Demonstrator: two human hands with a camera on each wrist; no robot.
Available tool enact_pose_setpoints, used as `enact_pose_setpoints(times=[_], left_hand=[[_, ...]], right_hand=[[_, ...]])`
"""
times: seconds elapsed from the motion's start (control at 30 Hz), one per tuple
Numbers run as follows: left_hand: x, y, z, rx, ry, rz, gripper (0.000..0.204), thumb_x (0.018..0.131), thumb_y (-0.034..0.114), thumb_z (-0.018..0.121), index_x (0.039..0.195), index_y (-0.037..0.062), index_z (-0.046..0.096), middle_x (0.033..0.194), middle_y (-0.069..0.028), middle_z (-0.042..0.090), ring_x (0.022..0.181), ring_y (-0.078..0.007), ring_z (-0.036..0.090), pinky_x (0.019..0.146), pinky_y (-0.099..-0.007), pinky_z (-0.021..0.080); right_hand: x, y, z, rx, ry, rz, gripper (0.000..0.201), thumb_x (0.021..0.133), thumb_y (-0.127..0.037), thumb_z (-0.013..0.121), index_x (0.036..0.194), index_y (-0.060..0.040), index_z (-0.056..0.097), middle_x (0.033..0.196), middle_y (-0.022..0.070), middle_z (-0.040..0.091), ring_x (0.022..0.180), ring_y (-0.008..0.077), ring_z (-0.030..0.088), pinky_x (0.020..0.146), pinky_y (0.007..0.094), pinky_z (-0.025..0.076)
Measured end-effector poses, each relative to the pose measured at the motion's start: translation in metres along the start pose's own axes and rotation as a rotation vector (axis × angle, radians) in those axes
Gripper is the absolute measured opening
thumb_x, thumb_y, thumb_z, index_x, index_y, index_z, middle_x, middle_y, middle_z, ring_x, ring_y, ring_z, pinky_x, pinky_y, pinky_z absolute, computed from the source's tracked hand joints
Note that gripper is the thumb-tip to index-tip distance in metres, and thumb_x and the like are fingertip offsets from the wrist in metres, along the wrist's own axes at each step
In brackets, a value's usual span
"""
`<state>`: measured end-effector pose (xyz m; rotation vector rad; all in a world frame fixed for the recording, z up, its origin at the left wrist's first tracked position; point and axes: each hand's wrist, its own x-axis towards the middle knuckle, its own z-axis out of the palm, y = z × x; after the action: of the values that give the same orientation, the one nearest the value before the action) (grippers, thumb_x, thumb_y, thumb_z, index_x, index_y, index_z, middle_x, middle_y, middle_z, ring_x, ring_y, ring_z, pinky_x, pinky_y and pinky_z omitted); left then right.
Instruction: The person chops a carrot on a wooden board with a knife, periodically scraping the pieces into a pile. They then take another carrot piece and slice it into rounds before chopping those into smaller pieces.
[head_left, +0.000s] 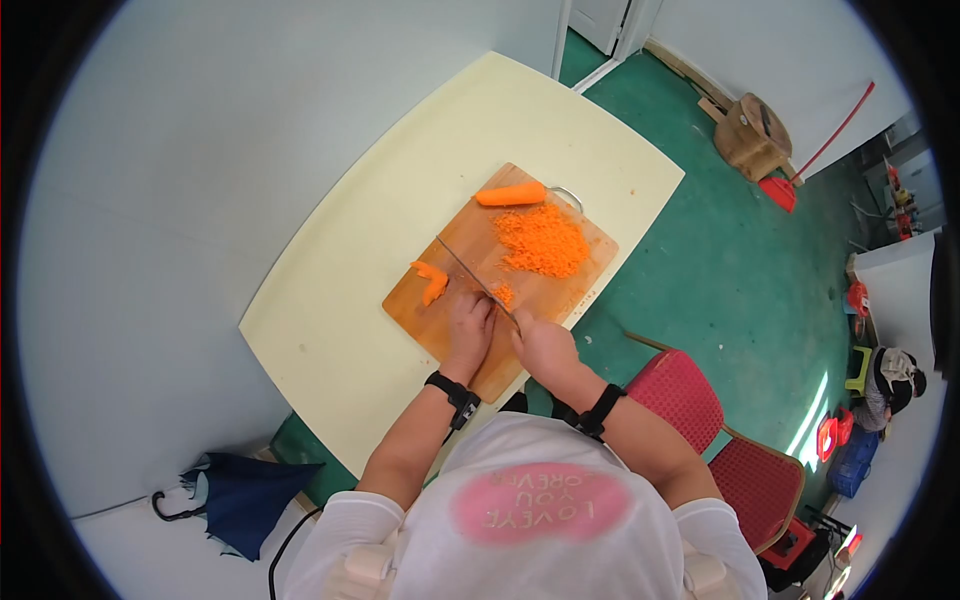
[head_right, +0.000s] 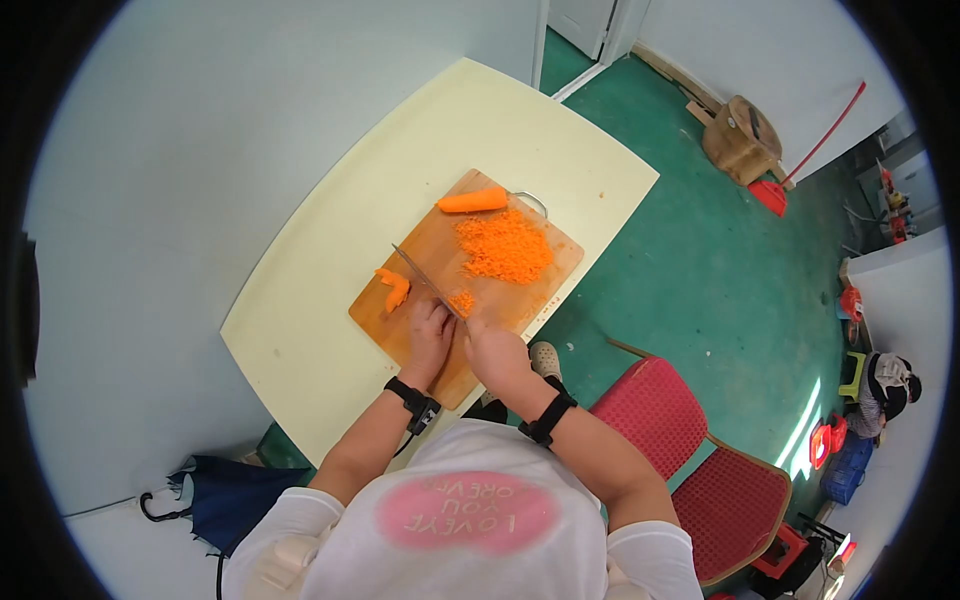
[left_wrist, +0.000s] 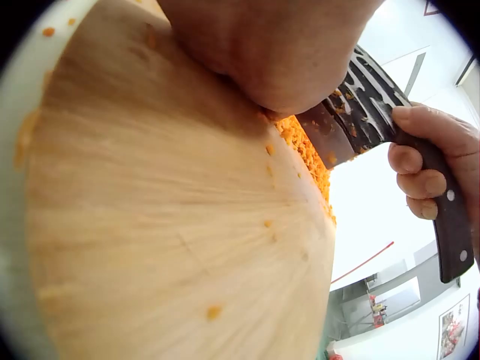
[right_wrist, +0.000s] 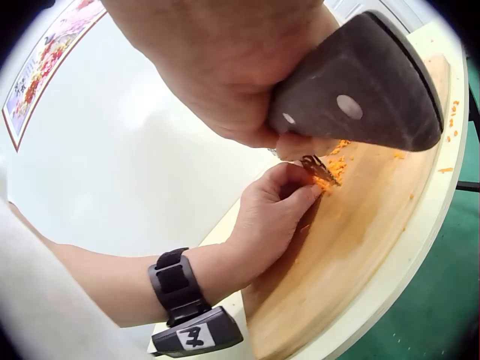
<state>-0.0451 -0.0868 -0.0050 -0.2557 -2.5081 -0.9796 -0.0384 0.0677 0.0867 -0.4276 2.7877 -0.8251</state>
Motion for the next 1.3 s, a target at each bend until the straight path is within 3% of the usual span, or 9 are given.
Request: enact_pose_setpoints(times=[0.07,0.3,0.57,0.7,0.9,0.97,1.1,1.17,1.3], left_hand=[[0.003,-0.001,-0.002,-0.003,-0.007,0.027,0.016,0.071,-0.001,0.066,0.086,0.0010,0.062,0.090,-0.0134,0.059,0.086,-0.0337,0.055,0.075,-0.0409,0.045],[0.004,0.000,-0.007,0.016,-0.051,0.052,0.014,0.073,0.000,0.066,0.086,0.0013,0.062,0.090,-0.0136,0.059,0.087,-0.0338,0.055,0.076,-0.0406,0.045],[0.003,0.001,-0.006,0.005,-0.047,0.018,0.012,0.074,0.000,0.066,0.085,0.0006,0.061,0.093,-0.0134,0.060,0.088,-0.0335,0.055,0.077,-0.0409,0.046],[0.003,0.005,-0.009,0.031,-0.041,0.024,0.011,0.075,0.001,0.065,0.085,0.0007,0.061,0.092,-0.0135,0.060,0.087,-0.0332,0.055,0.077,-0.0408,0.046],[0.004,0.005,-0.016,-0.029,-0.096,0.030,0.014,0.078,0.003,0.063,0.091,0.0012,0.061,0.095,-0.0154,0.062,0.092,-0.0343,0.056,0.081,-0.0401,0.046],[-0.001,-0.001,-0.016,-0.100,-0.019,-0.105,0.016,0.079,0.004,0.063,0.094,0.0012,0.060,0.098,-0.0154,0.061,0.094,-0.0347,0.056,0.083,-0.0401,0.046],[0.007,0.003,-0.024,-0.092,0.018,-0.100,0.016,0.078,0.004,0.064,0.094,0.0012,0.060,0.100,-0.0148,0.061,0.095,-0.0347,0.055,0.084,-0.0403,0.046],[0.007,0.004,-0.025,-0.051,-0.092,-0.061,0.018,0.080,0.005,0.064,0.097,0.0004,0.059,0.102,-0.0155,0.059,0.097,-0.0331,0.055,0.085,-0.0388,0.045],[0.004,-0.001,-0.017,-0.029,-0.128,-0.062,0.017,0.077,0.004,0.066,0.092,0.0008,0.059,0.098,-0.0142,0.059,0.094,-0.0330,0.054,0.083,-0.0391,0.045]], right_hand=[[0.001,0.000,0.005,-0.034,-0.099,0.056,0.020,0.088,-0.022,0.054,0.096,-0.0034,0.054,0.069,0.0221,0.061,0.064,0.0396,0.061,0.058,0.0496,0.049],[0.027,0.005,0.026,0.011,0.004,-0.019,0.019,0.088,-0.021,0.053,0.095,-0.0033,0.054,0.070,0.0217,0.062,0.065,0.0395,0.062,0.059,0.0495,0.049],[0.000,0.003,0.003,0.028,-0.105,0.057,0.020,0.088,-0.021,0.051,0.097,-0.0039,0.054,0.070,0.0213,0.063,0.064,0.0391,0.063,0.060,0.0506,0.050],[0.016,0.008,0.021,0.078,-0.014,0.017,0.020,0.087,-0.019,0.055,0.098,-0.0025,0.055,0.072,0.0219,0.062,0.069,0.0409,0.062,0.063,0.0488,0.050],[0.023,0.012,0.014,0.178,-0.028,0.129,0.025,0.087,-0.020,0.055,0.105,-0.0027,0.058,0.076,0.0241,0.063,0.071,0.0420,0.062,0.066,0.0501,0.049],[0.021,0.020,0.019,0.211,-0.001,0.107,0.026,0.087,-0.025,0.056,0.105,-0.0066,0.058,0.076,0.0203,0.065,0.070,0.0396,0.063,0.064,0.0481,0.051],[0.019,0.020,0.019,0.171,-0.011,0.099,0.026,0.085,-0.023,0.057,0.104,-0.0054,0.057,0.075,0.0208,0.064,0.069,0.0396,0.063,0.063,0.0482,0.051],[0.014,0.018,0.018,0.142,0.027,0.057,0.026,0.084,-0.022,0.058,0.104,-0.0046,0.057,0.071,0.0214,0.063,0.066,0.0394,0.063,0.061,0.0484,0.051],[0.006,0.008,0.012,0.116,0.053,0.016,0.023,0.084,-0.021,0.057,0.100,-0.0042,0.057,0.068,0.0213,0.063,0.063,0.0386,0.063,0.059,0.0486,0.051]])
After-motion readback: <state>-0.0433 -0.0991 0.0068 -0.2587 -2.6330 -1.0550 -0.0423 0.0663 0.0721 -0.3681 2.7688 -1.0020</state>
